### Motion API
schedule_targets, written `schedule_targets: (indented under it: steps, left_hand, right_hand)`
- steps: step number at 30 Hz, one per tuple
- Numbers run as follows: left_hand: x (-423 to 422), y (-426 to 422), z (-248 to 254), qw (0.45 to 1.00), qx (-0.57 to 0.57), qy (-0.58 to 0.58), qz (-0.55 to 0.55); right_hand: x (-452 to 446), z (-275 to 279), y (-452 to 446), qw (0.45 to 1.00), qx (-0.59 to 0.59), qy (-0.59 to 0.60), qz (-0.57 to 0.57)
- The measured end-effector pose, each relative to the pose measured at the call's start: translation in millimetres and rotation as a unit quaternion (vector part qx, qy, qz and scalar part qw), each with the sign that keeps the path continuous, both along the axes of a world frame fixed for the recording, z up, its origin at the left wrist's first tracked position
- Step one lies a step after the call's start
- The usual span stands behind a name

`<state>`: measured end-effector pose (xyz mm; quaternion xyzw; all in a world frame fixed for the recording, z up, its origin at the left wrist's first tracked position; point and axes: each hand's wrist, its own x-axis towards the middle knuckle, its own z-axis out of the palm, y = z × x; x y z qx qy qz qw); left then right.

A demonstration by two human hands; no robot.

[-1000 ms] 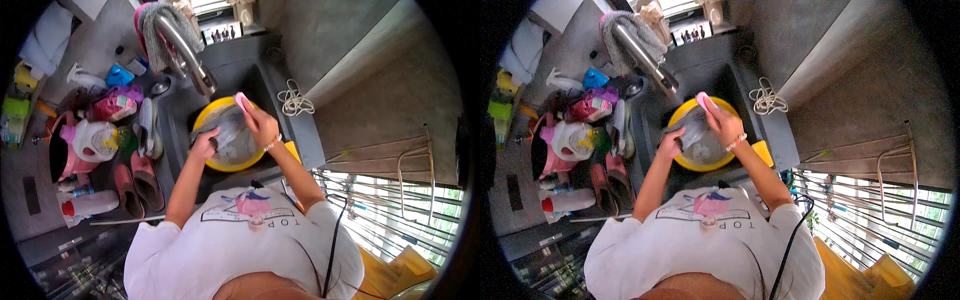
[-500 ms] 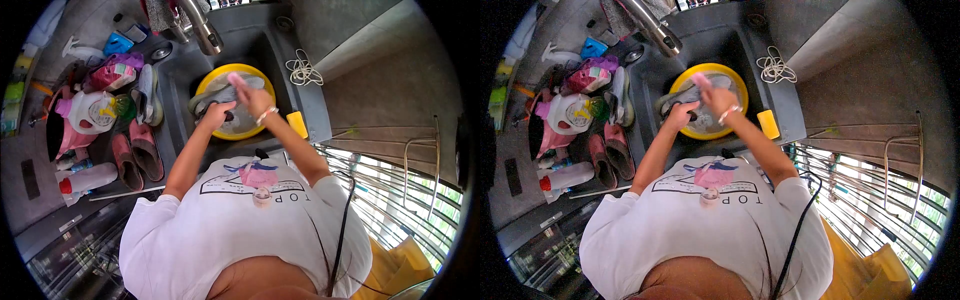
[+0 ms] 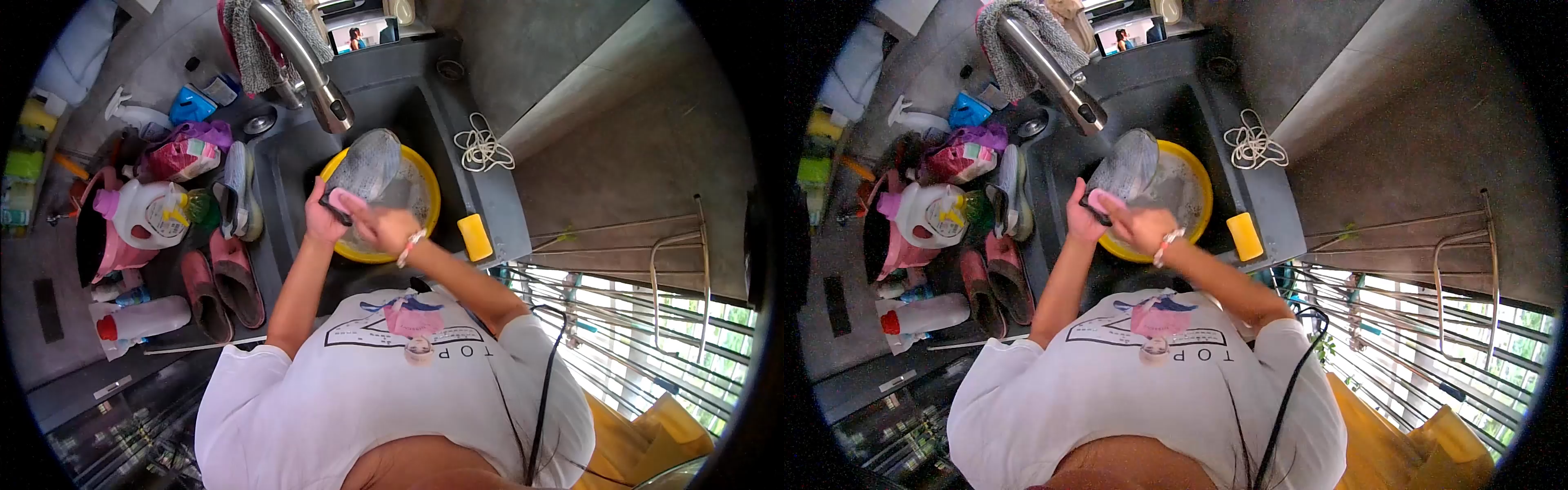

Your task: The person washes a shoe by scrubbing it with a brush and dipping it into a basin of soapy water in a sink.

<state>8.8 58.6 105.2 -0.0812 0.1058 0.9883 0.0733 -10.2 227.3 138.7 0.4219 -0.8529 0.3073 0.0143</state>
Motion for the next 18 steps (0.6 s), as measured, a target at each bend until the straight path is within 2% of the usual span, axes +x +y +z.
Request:
schedule_targets:
  steps: [1, 3, 4, 7, 9, 10, 12, 14, 15, 17, 18]
  left_hand:
    - [1, 1, 7, 1.000, -0.013, 0.005, -0.011]
    - [-3, 6, 10, 0.999, -0.024, -0.032, 0.033]
    - [-6, 9, 16, 0.999, -0.015, -0.028, 0.032]
    - [-11, 8, 12, 0.999, 0.001, -0.022, 0.027]
    - [-5, -2, 10, 0.999, -0.026, -0.032, -0.012]
    - [-4, 9, 36, 0.996, -0.041, -0.065, 0.033]
    - [-6, 5, 23, 0.997, -0.036, -0.054, 0.038]
    - [-7, 4, 15, 0.998, -0.020, -0.033, 0.056]
    - [-7, 6, 19, 0.998, -0.020, -0.032, 0.057]
    - [-12, 10, 28, 0.998, -0.015, -0.035, 0.045]
    - [-12, 7, 22, 0.999, -0.003, -0.030, 0.035]
  right_hand:
    - [-14, -3, 5, 1.000, -0.003, -0.001, 0.000]
    - [-50, -5, 11, 0.994, 0.055, 0.007, -0.089]
    - [-60, 4, 12, 0.991, 0.001, 0.000, -0.136]
    - [-44, -23, -6, 0.990, 0.006, -0.002, -0.142]
    - [-3, -30, -16, 0.999, 0.024, 0.016, 0.019]
    - [-6, -20, -13, 0.999, 0.001, 0.011, 0.032]
    - [-20, 3, -4, 0.999, -0.024, 0.006, 0.044]
    - [-39, 23, 1, 0.995, 0.076, 0.007, -0.061]
    - [-38, 22, -1, 0.995, 0.076, 0.007, -0.060]
    - [-39, 13, -5, 0.986, 0.021, -0.037, -0.162]
    - [-29, -5, -7, 0.992, 0.010, -0.031, -0.121]
